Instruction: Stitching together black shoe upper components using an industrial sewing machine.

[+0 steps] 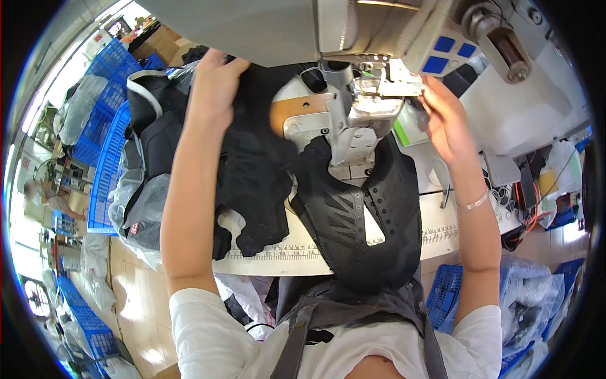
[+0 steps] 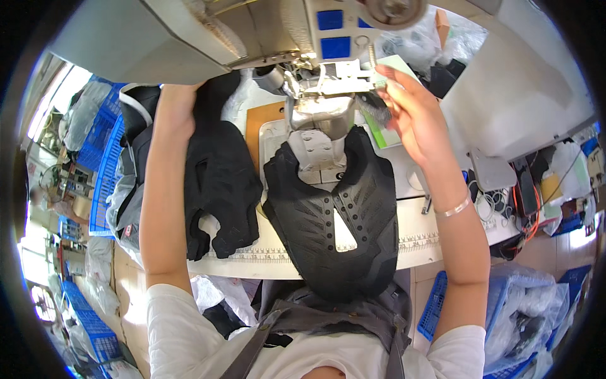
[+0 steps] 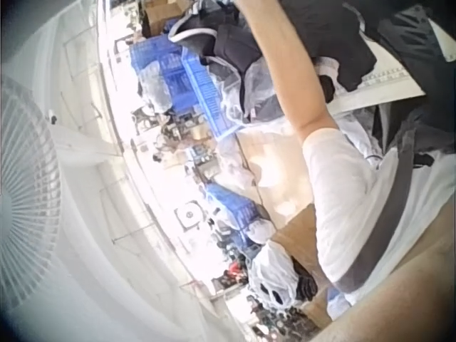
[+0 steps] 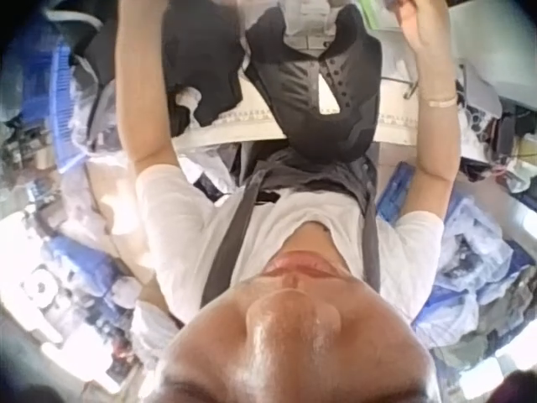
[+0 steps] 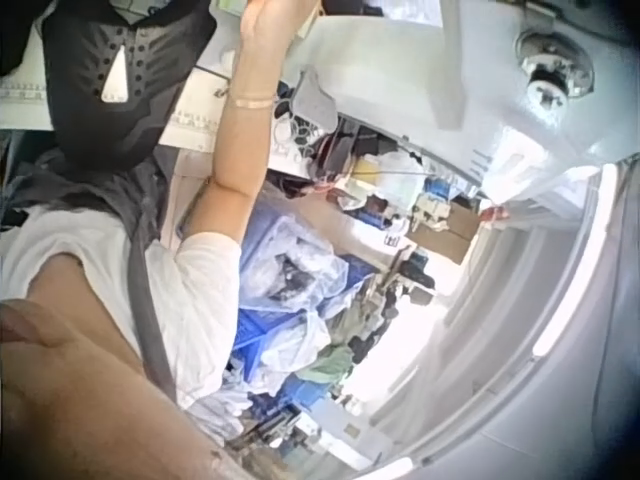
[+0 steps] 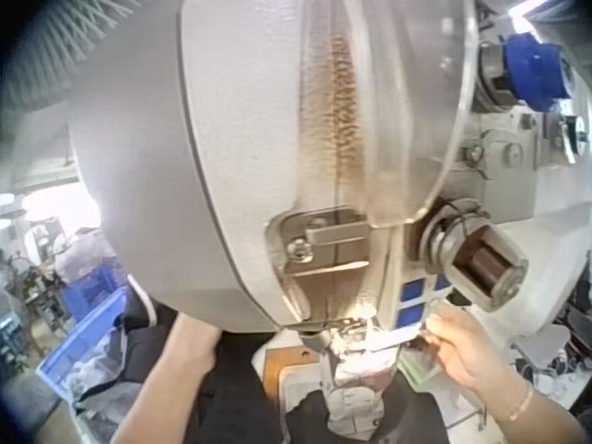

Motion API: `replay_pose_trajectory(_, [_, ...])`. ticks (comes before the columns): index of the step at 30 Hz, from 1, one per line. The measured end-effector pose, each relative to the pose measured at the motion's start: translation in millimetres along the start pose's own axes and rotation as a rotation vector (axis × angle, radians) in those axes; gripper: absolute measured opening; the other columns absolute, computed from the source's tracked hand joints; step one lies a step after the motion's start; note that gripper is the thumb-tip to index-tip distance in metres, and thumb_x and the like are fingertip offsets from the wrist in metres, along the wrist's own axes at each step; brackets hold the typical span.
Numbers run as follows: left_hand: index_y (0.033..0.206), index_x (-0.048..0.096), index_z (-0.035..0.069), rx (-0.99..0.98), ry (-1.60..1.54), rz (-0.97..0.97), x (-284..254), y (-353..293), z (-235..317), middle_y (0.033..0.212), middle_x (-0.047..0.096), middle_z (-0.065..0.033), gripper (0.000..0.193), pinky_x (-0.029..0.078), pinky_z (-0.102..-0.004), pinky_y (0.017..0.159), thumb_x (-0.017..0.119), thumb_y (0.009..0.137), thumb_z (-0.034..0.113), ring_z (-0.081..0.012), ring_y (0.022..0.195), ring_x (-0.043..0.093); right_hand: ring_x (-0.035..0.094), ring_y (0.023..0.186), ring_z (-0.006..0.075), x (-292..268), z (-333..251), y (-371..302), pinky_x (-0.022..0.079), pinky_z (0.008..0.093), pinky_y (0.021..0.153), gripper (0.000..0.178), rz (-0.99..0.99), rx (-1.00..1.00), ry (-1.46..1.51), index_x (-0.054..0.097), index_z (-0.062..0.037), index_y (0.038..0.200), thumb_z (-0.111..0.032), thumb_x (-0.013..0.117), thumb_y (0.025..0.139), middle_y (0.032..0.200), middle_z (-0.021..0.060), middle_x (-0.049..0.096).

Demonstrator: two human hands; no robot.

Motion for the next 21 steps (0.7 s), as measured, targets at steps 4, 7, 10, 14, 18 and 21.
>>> replay_pose_trajectory(4, [0.123, 0.046, 0.009, -0.252, -0.035, 0.06, -81, -44, -13, 0.102, 0.057, 0.0027, 0.037, 0.043, -0.0185, 0.061, 0.05, 0.087, 0.016, 0.002, 0.081, 0.05, 0.048, 0.054, 0.0048, 2, 0, -58, 0.04, 0.018, 0.051, 0.031, -0.101, 0.081, -0.41, 0.048, 0.0034, 0.115, -0.012, 0.047, 0.088, 0.078, 0.0062, 0.06])
replay_pose_trajectory(7, [0.124, 0.044, 0.006, -0.467, 0.091, 0.008, -156, -82, -62, 0.1, 0.06, -0.0008, 0.041, 0.045, -0.0169, 0.06, 0.052, 0.084, 0.012, -0.0062, 0.079, 0.057, 0.052, 0.06, 0.0136, 0, 0, -109, 0.043, 0.0237, 0.057, 0.036, -0.135, 0.214, -0.791, 0.049, 0.0049, 0.111, -0.019, 0.055, 0.084, 0.08, 0.0089, 0.058])
replay_pose_trajectory(10, [0.118, 0.048, 0.001, -0.61, 0.216, -0.022, -178, -117, -99, 0.106, 0.058, -0.0051, 0.036, 0.042, -0.0249, 0.084, 0.054, 0.083, 0.007, -0.0123, 0.094, 0.055, 0.053, 0.075, 0.024, 11, 14, -135, 0.045, 0.0309, 0.067, 0.052, -0.156, -0.284, -1.636, 0.047, 0.0053, 0.113, -0.025, 0.065, 0.076, 0.087, 0.0125, 0.052])
replay_pose_trajectory(14, [0.118, 0.047, -0.001, -0.555, 0.36, -0.041, -177, -119, -103, 0.106, 0.058, -0.0115, 0.038, 0.043, -0.0294, 0.083, 0.055, 0.081, 0.007, -0.0192, 0.092, 0.057, 0.05, 0.082, 0.029, 12, 29, -143, 0.043, 0.0347, 0.073, 0.075, -0.04, -0.058, -1.569, 0.043, 0.0053, 0.119, -0.032, 0.075, 0.061, 0.092, 0.0139, 0.046])
replay_pose_trajectory(18, [0.125, 0.038, 0.005, -0.141, 1.374, 0.114, -129, -121, -71, 0.097, 0.055, -0.0212, 0.052, 0.042, -0.0399, 0.081, 0.059, 0.077, 0.011, -0.0366, 0.084, 0.054, 0.05, 0.082, 0.0278, 3, 34, -139, 0.043, 0.0343, 0.072, 0.077, 0.076, 0.119, -1.387, 0.041, 0.0056, 0.121, -0.025, 0.076, 0.06, 0.092, 0.0151, 0.047])
replay_pose_trajectory(21, [0.113, 0.05, 0.004, 0.388, 1.282, 0.11, -77, -136, -37, 0.089, 0.057, -0.0168, 0.038, 0.045, -0.0376, 0.072, 0.06, 0.076, 0.011, -0.0304, 0.076, 0.056, 0.053, 0.076, 0.0256, 5, 38, -141, 0.044, 0.0326, 0.067, 0.074, 0.162, 0.146, -1.238, 0.039, 0.0034, 0.125, -0.016, 0.075, 0.063, 0.089, 0.0157, 0.051])
Point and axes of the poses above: each hand's wrist, its own y-axis towards the middle knuckle, its own x-axis out of the palm, z = x × y, the point moved 2 cm from there along y, towards the middle knuckle
